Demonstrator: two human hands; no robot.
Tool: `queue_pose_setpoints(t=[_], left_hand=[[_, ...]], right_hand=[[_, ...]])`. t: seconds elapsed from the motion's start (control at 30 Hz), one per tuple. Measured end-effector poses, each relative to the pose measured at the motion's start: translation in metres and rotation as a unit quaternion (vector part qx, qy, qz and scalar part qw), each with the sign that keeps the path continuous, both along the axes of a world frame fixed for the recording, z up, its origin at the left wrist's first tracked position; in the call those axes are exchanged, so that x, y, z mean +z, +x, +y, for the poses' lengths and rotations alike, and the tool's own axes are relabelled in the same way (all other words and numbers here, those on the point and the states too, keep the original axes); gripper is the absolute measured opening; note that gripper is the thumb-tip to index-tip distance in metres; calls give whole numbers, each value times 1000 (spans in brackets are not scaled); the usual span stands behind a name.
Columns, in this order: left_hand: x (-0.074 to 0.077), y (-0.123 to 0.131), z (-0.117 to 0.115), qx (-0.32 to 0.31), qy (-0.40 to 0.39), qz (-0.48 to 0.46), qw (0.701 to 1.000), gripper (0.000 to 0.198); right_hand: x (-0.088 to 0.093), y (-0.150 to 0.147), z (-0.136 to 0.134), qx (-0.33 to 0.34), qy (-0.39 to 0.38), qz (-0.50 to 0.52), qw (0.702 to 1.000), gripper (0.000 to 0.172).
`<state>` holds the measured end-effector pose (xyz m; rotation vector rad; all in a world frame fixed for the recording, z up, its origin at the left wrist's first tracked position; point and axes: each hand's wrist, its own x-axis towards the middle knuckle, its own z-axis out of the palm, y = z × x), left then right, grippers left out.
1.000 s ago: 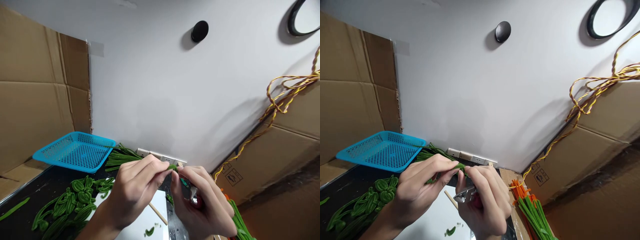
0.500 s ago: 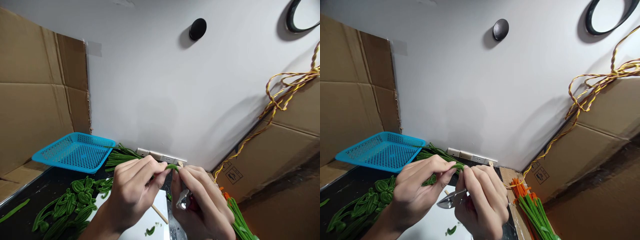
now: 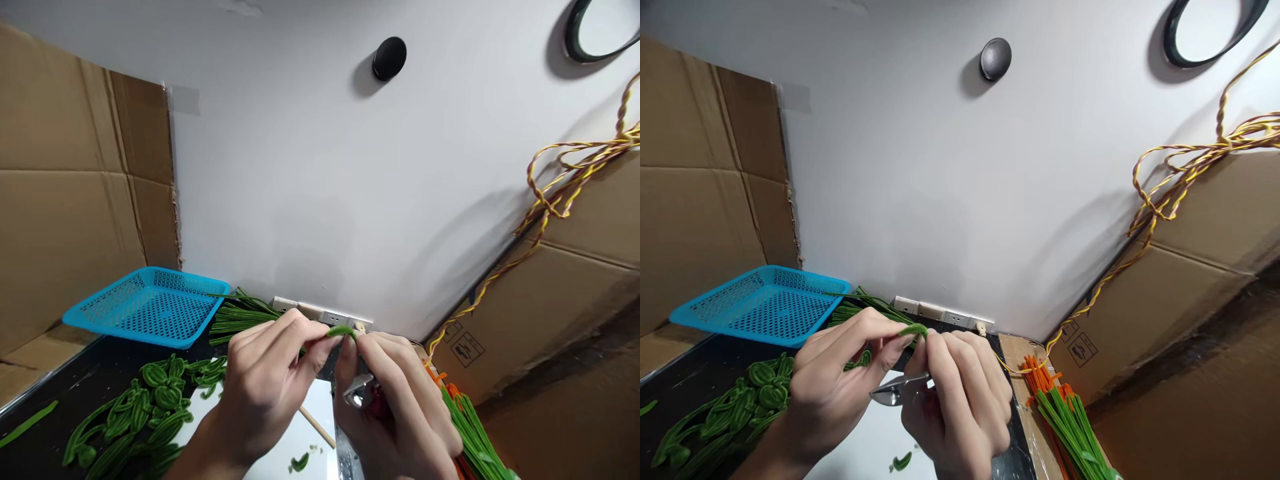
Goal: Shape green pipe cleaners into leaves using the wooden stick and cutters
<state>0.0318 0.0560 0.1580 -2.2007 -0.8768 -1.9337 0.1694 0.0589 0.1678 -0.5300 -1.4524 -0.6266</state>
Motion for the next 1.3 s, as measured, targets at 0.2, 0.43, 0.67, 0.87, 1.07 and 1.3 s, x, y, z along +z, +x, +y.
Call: queue_pose_setpoints(t=[0.2, 0.43, 0.67, 0.87, 1.07, 1.3], left_hand=[[2, -3, 0, -23, 19, 25, 999, 9], [6, -4, 1, -32, 16, 19, 999, 17], [15, -3, -7, -143, -183, -59, 971, 13], [13, -6, 4, -356, -349, -206, 842, 14], [15, -15, 6, -430, -385, -230, 783, 17], [15, -16, 3, -441, -360, -241, 786, 9]], right_hand=[[0, 5, 1, 31, -13, -3, 999, 23], [0, 2, 1, 35, -28, -4, 999, 23], [-5, 11, 4, 81, -115, -7, 990, 25], [-6, 14, 6, 90, -144, -66, 983, 26], [-1, 8, 1, 123, -176, -27, 976, 26], [1, 9, -7, 164, -245, 25, 955, 16]])
